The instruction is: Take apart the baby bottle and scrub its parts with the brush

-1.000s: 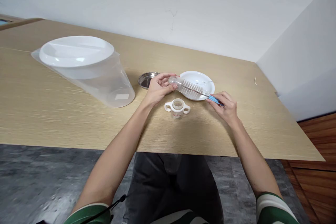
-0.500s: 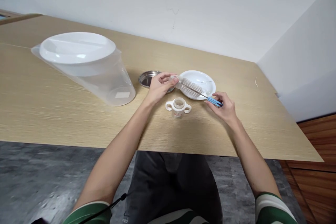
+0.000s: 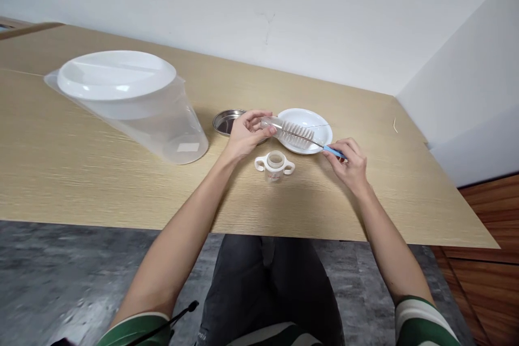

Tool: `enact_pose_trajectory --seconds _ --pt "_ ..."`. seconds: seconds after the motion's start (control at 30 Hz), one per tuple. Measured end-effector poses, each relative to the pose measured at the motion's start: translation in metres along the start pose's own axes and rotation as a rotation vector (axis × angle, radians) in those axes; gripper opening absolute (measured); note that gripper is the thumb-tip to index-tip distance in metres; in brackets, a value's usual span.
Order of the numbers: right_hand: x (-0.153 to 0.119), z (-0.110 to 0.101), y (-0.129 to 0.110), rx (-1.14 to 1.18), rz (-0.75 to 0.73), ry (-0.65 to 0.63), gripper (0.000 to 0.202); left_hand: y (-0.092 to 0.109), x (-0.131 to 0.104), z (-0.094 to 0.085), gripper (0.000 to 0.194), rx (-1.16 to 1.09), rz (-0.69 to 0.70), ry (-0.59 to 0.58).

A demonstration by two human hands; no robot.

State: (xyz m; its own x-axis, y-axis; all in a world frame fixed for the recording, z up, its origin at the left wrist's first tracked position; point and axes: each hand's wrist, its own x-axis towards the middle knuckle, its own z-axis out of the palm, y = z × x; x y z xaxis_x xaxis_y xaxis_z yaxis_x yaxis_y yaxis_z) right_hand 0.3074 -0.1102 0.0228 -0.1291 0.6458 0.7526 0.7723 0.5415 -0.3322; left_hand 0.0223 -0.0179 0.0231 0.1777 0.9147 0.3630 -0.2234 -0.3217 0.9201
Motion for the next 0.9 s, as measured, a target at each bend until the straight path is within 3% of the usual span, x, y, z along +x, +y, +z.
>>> enact_pose_trajectory --seconds 0.43,0.57,0.7,0.9 --pt "-0.0038 0.0029 0.0026 0.009 0.008 0.026 0.020 -0.0012 0.0002 -0.0008 0.065 -0.065 0.003 -0.038" --pt "-0.0070 0.0062 0.0032 0.025 0.020 0.023 0.035 -0.0003 0.0005 -0.0001 0.059 -0.041 -0.041 0.021" --pt "-0.0071 0.0077 0.0022 0.019 -0.016 0.011 0.025 0.0001 0.0010 -0.0003 0.060 -0.032 -0.077 0.055" --pt "-0.0080 0.0070 0.0048 0.009 0.041 0.013 0.027 -0.0007 0.0003 0.0004 0.061 -0.044 -0.019 -0.002"
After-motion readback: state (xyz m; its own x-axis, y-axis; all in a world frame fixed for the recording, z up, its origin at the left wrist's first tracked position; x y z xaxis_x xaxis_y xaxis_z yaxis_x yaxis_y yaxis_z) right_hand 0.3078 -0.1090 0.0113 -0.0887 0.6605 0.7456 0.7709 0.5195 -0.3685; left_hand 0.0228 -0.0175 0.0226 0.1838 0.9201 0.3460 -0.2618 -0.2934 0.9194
